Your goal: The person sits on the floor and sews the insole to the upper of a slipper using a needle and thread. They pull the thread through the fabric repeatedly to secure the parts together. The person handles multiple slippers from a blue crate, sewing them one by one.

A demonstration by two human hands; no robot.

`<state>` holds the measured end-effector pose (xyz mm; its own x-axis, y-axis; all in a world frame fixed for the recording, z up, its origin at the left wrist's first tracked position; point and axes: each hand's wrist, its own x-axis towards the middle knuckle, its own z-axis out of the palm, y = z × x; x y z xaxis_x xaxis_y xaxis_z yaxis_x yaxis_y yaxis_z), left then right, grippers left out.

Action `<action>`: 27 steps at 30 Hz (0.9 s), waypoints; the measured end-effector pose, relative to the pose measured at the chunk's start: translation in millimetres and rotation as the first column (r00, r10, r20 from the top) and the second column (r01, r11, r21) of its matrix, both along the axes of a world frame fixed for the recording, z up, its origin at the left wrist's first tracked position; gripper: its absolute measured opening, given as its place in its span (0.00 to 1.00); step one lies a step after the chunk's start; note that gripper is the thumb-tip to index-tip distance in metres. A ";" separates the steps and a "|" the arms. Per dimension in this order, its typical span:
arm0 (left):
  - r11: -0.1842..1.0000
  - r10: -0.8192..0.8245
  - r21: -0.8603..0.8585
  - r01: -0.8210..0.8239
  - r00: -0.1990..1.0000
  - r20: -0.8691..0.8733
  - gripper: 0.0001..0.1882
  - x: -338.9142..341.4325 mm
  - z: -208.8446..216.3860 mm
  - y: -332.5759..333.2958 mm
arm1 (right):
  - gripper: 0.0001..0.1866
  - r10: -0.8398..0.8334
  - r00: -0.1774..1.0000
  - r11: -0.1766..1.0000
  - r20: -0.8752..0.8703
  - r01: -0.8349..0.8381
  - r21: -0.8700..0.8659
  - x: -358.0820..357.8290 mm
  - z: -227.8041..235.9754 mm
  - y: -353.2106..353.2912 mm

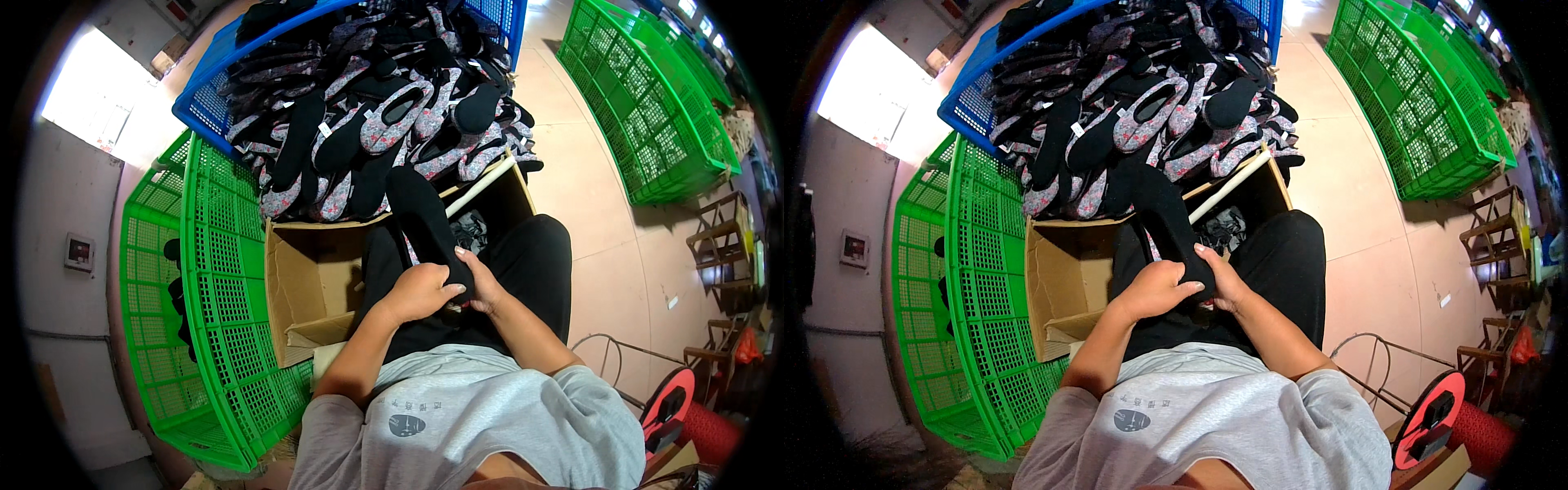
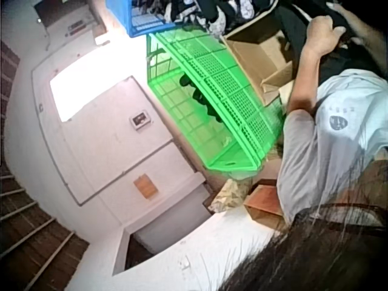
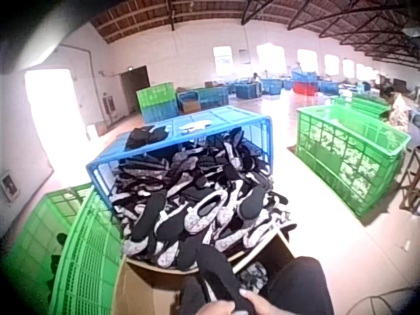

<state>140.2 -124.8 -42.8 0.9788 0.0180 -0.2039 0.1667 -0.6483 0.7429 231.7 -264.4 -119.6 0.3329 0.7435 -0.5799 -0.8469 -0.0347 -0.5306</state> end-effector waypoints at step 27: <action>0.770 0.268 -0.575 -0.275 0.958 -0.099 0.13 1.0 -4.8 10.2 | 0.22 -0.086 0.996 0.993 0.025 0.084 0.078 4.3 13.3 -4.1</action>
